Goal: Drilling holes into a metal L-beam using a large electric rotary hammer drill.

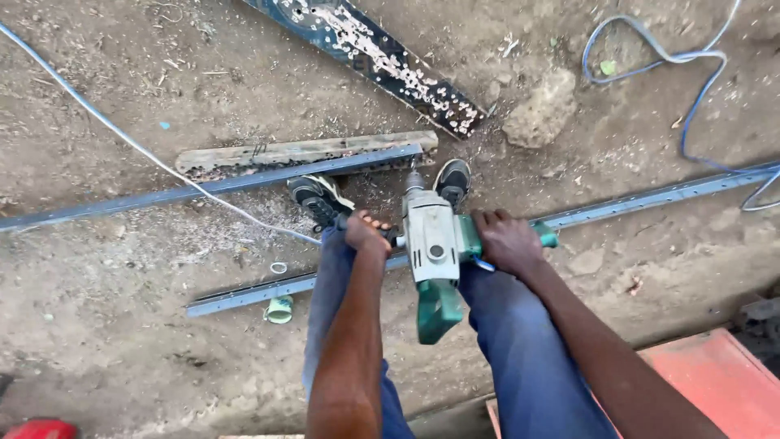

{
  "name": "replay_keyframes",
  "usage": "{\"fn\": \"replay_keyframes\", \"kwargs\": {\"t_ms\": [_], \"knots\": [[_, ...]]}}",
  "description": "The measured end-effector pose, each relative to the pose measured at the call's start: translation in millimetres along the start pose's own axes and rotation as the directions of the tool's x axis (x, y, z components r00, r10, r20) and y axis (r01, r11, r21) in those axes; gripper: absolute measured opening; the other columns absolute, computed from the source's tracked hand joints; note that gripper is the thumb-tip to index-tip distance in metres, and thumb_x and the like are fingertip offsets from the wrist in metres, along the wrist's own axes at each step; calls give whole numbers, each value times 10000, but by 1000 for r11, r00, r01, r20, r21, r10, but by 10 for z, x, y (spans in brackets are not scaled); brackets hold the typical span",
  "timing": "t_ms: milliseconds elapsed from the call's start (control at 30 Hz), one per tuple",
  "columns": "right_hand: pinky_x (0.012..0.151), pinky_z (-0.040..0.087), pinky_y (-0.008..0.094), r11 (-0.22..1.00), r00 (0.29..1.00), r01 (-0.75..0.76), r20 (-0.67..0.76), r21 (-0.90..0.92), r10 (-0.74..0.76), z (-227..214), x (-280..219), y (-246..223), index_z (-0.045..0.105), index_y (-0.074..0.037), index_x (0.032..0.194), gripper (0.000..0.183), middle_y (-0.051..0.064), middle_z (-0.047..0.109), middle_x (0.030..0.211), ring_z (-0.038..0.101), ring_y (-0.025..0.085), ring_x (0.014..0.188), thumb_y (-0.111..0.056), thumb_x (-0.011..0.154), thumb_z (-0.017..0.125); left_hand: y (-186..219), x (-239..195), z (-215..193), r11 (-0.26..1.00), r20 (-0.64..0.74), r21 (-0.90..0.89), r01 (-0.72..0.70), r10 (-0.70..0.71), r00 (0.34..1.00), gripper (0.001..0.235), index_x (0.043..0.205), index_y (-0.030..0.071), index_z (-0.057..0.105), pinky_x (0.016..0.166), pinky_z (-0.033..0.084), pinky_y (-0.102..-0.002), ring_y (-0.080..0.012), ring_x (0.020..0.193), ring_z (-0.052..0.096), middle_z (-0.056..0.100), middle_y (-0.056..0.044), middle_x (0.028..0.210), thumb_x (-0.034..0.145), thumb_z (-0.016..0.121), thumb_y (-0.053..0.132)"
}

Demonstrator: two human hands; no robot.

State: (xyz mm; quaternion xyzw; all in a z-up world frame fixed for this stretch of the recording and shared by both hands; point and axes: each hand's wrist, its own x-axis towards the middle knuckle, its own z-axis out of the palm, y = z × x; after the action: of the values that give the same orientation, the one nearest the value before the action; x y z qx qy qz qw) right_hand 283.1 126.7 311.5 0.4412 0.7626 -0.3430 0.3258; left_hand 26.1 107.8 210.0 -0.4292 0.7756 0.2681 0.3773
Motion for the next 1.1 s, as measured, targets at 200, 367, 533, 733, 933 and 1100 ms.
{"fn": "replay_keyframes", "kwargs": {"t_ms": [200, 367, 533, 733, 933, 1100], "knots": [[705, 629, 534, 997, 1000, -16, 18, 75, 15, -101, -85, -223, 587, -45, 1353, 664, 152, 712, 1064, 703, 356, 1050, -210, 716, 679, -114, 363, -209, 1000, 1, 21, -1, 1, 1000, 99, 893, 94, 523, 426, 364, -359, -190, 587, 431, 400, -3, 784, 881, 621, 84], [683, 635, 517, 996, 1000, -4, -30, 84, 6, -152, 20, -94, 611, -35, 1309, 622, 157, 718, 1023, 714, 359, 1012, -198, 708, 606, -15, 269, 22, 999, 55, -26, -43, 45, 997, 103, 886, 102, 516, 426, 411, -348, -178, 576, 469, 413, -5, 769, 897, 618, 113], [647, 632, 458, 1000, 995, 29, -99, -3, -29, 43, -120, -48, 664, -67, 1230, 520, 125, 728, 970, 730, 318, 963, -165, 727, 574, -123, 23, -145, 1000, 18, -18, -6, 6, 1000, 121, 864, 111, 490, 408, 420, -329, -163, 572, 458, 378, 12, 767, 908, 601, 129], [650, 634, 468, 999, 991, 47, -126, 5, -46, -86, -115, 184, 646, -65, 1277, 565, 131, 730, 963, 736, 327, 933, -127, 720, 569, -225, -30, 42, 996, -18, -91, 18, -20, 1000, 164, 776, 129, 490, 380, 429, -320, -151, 512, 476, 406, 21, 695, 877, 620, 114], [658, 633, 410, 994, 983, 93, -156, -49, -100, -119, -44, 106, 667, -69, 1229, 514, 109, 735, 949, 735, 291, 940, -141, 724, 599, -104, -105, -77, 997, -2, -80, -22, 22, 1000, 197, 786, 153, 451, 406, 431, -318, -168, 530, 463, 392, 21, 703, 890, 617, 175], [656, 636, 412, 991, 982, 80, -164, -107, -97, -13, -4, 246, 665, -91, 1243, 545, 95, 735, 972, 730, 266, 965, -200, 708, 668, -453, 1713, -248, 722, 305, 603, 339, -601, 738, 251, 1073, 505, 374, 1301, 44, -405, -103, 1266, 300, 376, 141, 1207, 992, 421, 738]]}}
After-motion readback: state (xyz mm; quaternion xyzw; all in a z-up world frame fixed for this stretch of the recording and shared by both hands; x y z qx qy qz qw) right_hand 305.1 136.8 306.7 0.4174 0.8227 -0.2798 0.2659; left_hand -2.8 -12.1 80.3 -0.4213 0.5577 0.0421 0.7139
